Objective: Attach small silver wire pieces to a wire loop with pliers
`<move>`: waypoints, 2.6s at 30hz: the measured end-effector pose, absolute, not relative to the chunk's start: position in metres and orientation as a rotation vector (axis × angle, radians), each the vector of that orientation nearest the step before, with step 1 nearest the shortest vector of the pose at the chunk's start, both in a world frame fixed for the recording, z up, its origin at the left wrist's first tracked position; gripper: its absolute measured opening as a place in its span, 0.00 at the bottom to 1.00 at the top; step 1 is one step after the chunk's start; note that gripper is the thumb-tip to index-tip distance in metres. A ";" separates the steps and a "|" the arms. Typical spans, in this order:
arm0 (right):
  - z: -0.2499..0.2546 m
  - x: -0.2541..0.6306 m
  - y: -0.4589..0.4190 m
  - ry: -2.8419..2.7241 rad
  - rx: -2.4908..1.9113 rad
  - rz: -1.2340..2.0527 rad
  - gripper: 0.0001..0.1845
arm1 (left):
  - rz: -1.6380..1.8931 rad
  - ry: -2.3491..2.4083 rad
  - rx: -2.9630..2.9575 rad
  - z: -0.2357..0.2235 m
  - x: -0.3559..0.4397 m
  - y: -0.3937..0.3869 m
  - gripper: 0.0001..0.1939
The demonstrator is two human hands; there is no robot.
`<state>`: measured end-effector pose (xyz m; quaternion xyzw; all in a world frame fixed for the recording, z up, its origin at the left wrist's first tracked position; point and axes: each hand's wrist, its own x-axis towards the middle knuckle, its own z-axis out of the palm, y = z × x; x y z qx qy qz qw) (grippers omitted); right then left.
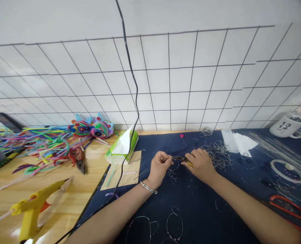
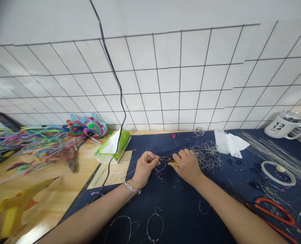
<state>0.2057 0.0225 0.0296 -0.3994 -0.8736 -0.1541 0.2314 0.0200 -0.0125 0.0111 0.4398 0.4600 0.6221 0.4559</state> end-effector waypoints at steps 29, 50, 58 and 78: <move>0.032 0.208 0.022 -2.401 -1.091 -0.421 0.17 | 1.529 1.069 1.082 0.007 0.019 -0.011 0.07; 0.030 0.205 0.019 -2.378 -1.149 -0.339 0.17 | 1.564 1.033 1.066 0.009 0.018 -0.013 0.08; 0.030 0.204 0.019 -2.393 -1.148 -0.369 0.16 | 1.559 1.040 1.063 0.009 0.018 -0.013 0.08; 0.028 0.207 0.024 -2.394 -1.098 -0.384 0.15 | 1.544 1.043 1.062 0.009 0.019 -0.012 0.08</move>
